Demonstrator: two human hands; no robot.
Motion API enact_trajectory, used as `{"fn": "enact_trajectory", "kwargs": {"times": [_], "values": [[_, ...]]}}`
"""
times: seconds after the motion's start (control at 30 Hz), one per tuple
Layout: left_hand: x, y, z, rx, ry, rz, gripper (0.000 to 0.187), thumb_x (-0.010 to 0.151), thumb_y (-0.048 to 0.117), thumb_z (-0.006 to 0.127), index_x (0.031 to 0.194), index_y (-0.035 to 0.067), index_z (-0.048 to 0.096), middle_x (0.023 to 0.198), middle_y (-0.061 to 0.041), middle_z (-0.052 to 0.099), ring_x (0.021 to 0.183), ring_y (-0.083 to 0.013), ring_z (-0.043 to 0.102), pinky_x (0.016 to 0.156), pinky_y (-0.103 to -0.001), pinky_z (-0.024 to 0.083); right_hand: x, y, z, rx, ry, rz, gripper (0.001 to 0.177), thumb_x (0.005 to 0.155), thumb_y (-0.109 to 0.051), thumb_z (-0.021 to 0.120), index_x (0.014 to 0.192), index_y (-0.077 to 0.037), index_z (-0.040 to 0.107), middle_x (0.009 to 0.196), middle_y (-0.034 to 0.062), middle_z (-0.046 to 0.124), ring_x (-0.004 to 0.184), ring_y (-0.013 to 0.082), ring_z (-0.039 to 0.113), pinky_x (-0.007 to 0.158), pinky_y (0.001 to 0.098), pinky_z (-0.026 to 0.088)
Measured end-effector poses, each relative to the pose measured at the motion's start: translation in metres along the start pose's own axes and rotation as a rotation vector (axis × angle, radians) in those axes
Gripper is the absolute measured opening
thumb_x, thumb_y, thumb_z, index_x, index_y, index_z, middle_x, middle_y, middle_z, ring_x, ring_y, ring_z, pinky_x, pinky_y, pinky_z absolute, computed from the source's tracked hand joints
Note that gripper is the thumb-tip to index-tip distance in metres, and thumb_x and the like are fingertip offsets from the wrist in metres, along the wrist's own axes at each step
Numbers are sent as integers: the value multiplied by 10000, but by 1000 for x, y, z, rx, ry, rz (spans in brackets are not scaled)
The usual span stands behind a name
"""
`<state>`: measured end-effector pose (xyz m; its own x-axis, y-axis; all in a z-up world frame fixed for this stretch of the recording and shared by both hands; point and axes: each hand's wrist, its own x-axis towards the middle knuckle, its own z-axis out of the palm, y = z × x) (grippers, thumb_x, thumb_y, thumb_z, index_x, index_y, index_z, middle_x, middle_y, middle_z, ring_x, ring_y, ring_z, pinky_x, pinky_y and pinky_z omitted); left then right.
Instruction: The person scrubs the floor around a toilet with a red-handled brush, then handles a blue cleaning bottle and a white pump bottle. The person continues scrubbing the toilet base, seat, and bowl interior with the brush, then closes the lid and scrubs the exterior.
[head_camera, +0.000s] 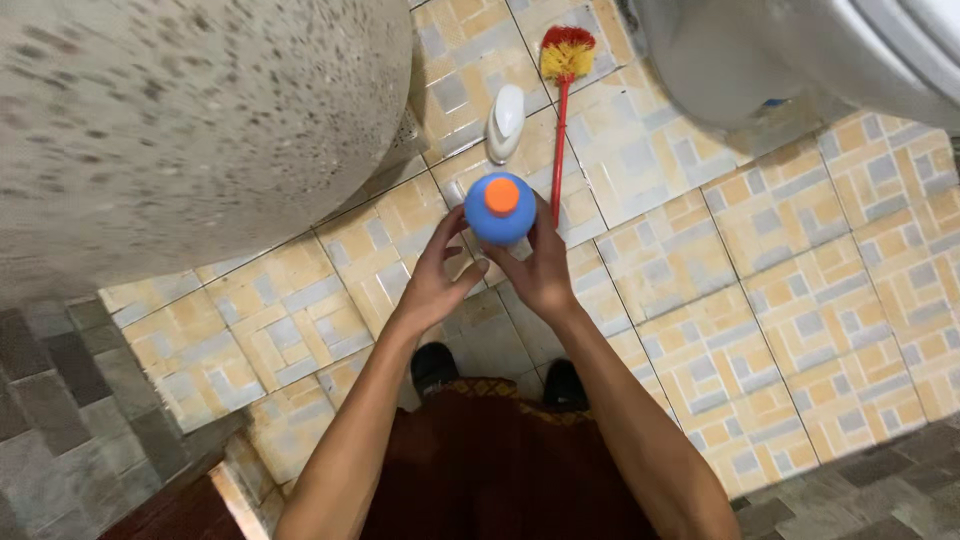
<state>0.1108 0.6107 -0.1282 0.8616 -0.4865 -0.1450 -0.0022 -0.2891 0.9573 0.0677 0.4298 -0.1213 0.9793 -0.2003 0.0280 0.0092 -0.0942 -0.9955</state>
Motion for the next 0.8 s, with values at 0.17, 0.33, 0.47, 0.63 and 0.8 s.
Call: {"fn": "enact_trajectory", "kwargs": {"times": [0.17,0.33,0.47,0.63,0.8], "values": [[19,-52,-1,118,69,87,1151,781,150,923,1608,90,126,1592,-223,370,1454,-329,419,1111,-470,465,26,38,14,33,-93,-101,746,896,-18,797,1527,-23,399,1445,161,581,1387,244,572,1191,384,457],[46,-100,14,88,211,92,1045,763,108,917,1569,88,252,1460,-175,575,1352,-301,591,1089,-432,507,44,70,26,8,-144,-152,748,873,-41,828,1511,-27,438,1435,142,599,1367,217,574,1172,369,457],[61,-133,27,154,357,147,869,788,46,877,1492,49,366,1374,-175,638,1278,-303,652,1053,-408,525,53,103,25,-35,-192,-210,754,845,-63,848,1485,-11,453,1419,150,606,1332,215,585,1120,344,479],[76,-155,21,115,459,191,820,867,110,891,1494,-2,375,1379,-183,634,1261,-289,674,1082,-397,538,52,159,-8,-270,141,55,353,956,-197,780,1229,-40,621,1130,128,729,1037,211,727,892,311,582],[83,-158,28,142,542,242,926,870,184,874,1545,-24,276,1479,-218,491,1363,-308,554,1149,-439,467,42,211,-45,-880,408,-177,498,822,-278,804,1101,64,572,956,230,612,886,397,577,793,495,471]]}}
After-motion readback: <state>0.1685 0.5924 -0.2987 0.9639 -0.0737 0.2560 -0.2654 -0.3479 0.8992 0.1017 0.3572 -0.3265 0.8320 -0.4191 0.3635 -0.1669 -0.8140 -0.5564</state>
